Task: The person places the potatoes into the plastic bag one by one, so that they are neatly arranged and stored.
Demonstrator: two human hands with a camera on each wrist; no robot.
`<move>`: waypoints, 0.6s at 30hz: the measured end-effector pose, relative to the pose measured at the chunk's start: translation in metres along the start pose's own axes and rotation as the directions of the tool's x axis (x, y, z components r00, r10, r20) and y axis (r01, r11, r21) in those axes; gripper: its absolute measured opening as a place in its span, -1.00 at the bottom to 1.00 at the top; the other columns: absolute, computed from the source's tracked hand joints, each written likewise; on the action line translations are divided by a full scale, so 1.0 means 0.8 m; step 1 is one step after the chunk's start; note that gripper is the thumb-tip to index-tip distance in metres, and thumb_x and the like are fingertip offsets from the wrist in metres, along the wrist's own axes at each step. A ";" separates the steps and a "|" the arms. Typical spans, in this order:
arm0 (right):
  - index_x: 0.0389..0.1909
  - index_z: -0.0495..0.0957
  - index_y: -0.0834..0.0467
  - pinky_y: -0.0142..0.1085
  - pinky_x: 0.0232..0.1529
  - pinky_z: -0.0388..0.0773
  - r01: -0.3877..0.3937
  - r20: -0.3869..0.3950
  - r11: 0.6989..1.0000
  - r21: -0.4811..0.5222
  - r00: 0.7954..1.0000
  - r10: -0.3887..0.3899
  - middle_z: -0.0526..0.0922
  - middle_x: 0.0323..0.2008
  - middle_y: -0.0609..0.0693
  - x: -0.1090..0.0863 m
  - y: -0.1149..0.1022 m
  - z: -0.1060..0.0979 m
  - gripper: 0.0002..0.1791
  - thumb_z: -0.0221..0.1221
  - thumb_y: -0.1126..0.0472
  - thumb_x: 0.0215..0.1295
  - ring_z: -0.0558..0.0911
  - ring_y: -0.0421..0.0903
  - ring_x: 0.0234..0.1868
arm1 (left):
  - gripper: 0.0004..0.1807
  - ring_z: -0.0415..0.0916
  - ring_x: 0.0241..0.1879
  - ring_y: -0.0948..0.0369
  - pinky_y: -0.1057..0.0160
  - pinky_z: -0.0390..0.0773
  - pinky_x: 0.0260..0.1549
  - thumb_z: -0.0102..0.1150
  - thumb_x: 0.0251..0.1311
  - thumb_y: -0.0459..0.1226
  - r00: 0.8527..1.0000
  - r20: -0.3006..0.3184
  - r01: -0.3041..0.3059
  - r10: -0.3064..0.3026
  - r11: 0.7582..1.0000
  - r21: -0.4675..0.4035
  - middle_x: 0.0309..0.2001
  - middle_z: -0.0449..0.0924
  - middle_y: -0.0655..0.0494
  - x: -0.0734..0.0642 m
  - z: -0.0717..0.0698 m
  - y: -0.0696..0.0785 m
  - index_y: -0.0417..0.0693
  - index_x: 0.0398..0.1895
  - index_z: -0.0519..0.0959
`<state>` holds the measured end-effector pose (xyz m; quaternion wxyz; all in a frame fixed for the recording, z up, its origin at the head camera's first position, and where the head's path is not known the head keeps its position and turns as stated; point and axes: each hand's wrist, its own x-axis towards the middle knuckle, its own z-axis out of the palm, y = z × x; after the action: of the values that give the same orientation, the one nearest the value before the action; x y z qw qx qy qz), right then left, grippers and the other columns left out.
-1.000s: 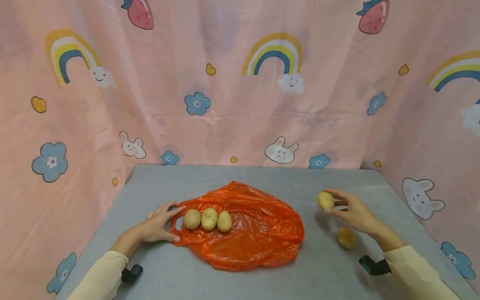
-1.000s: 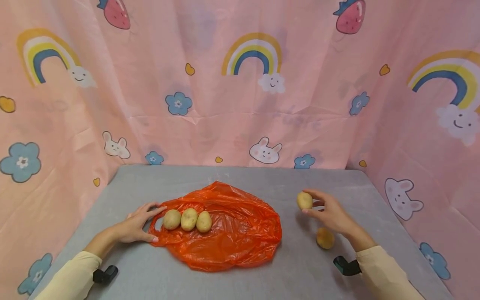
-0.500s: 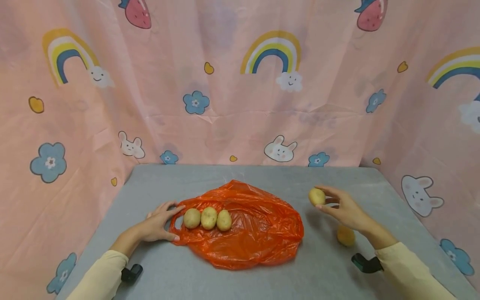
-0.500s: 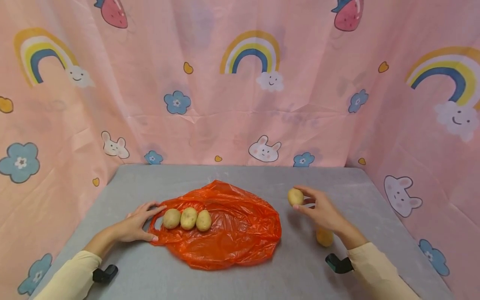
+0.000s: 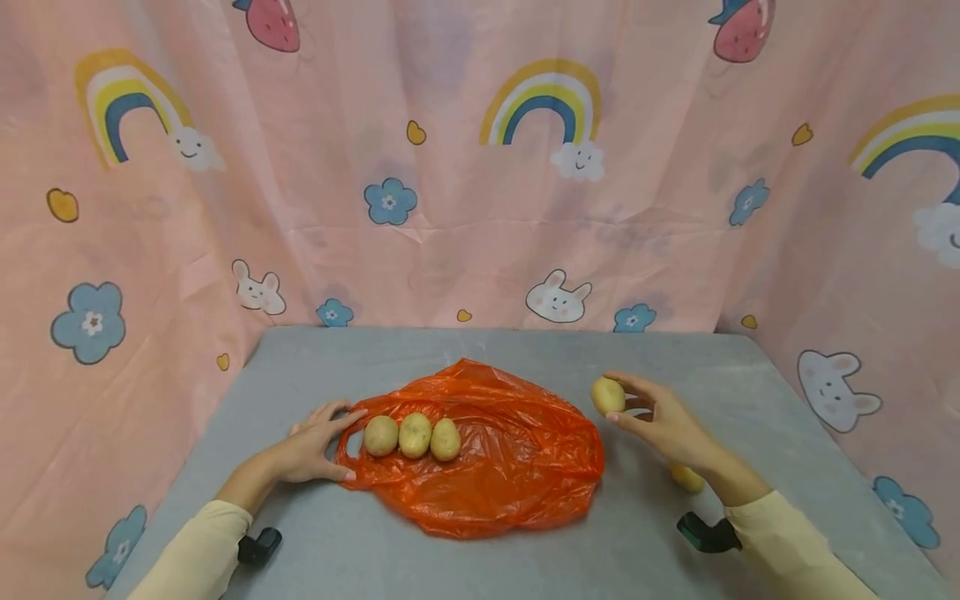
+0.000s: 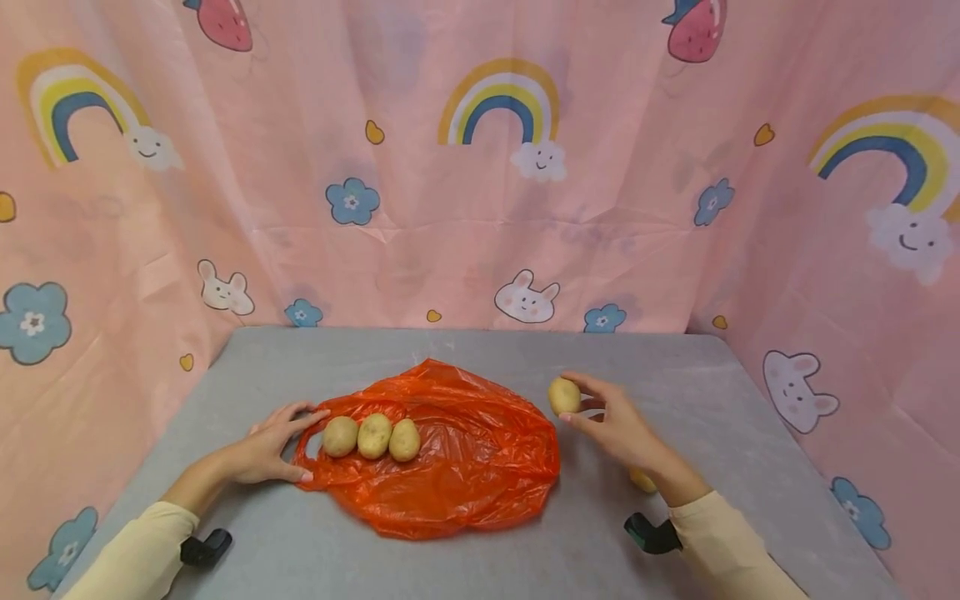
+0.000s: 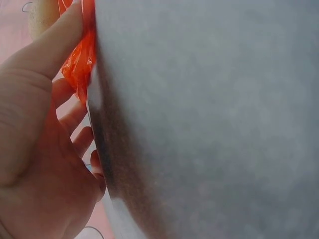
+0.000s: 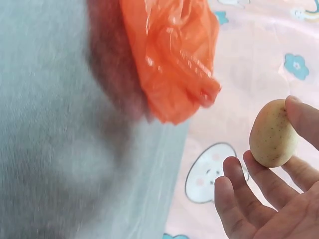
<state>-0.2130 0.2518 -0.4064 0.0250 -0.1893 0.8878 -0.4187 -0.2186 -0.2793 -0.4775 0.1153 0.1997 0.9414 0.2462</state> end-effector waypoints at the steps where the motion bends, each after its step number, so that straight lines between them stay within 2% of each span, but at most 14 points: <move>1: 0.43 0.34 0.28 -0.29 -0.04 0.62 0.006 0.003 1.000 0.005 1.000 -0.006 0.47 0.32 0.36 0.000 -0.001 0.002 -0.37 0.25 0.20 0.40 0.60 0.20 0.10 | 0.08 0.00 0.50 -0.31 -0.58 0.07 0.18 0.52 -0.02 0.10 1.000 0.000 0.001 -0.001 1.000 0.000 0.53 0.08 -0.24 0.000 0.000 0.000 0.02 0.56 0.23; 8: 0.41 0.35 0.29 -0.28 -0.05 0.63 0.034 0.025 0.998 0.044 0.999 -0.035 0.48 0.31 0.34 0.002 -0.007 0.016 -0.39 0.25 0.24 0.40 0.60 0.18 0.09 | 0.07 0.01 0.49 -0.31 -0.57 0.07 0.17 0.52 -0.02 0.09 1.000 0.003 0.005 -0.005 1.000 -0.001 0.52 0.09 -0.24 0.001 -0.002 0.003 0.01 0.56 0.23; 15: 0.43 0.34 0.24 -0.33 -0.09 0.61 -0.030 0.048 0.997 0.068 0.999 0.027 0.48 0.33 0.30 0.005 -0.018 0.028 -0.35 0.28 0.17 0.38 0.59 0.14 0.10 | 0.06 0.01 0.49 -0.30 -0.58 0.06 0.17 0.53 -0.01 0.07 1.000 0.003 0.004 -0.004 1.000 -0.005 0.51 0.09 -0.23 -0.002 0.000 0.003 0.00 0.56 0.24; 18: 0.41 0.36 0.24 -0.35 -0.10 0.62 0.006 0.047 0.996 0.088 0.999 -0.010 0.50 0.30 0.31 0.007 -0.020 0.035 -0.36 0.28 0.20 0.36 0.60 0.15 0.07 | 0.06 0.02 0.48 -0.30 -0.57 0.08 0.16 0.53 -0.02 0.07 1.000 -0.003 0.002 -0.002 1.000 -0.007 0.51 0.10 -0.23 -0.002 0.000 0.003 0.01 0.55 0.25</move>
<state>-0.2071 0.2199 -0.4115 0.0525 -0.2015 0.8668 -0.4531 -0.2165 -0.2778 -0.4761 0.1146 0.1981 0.9409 0.2495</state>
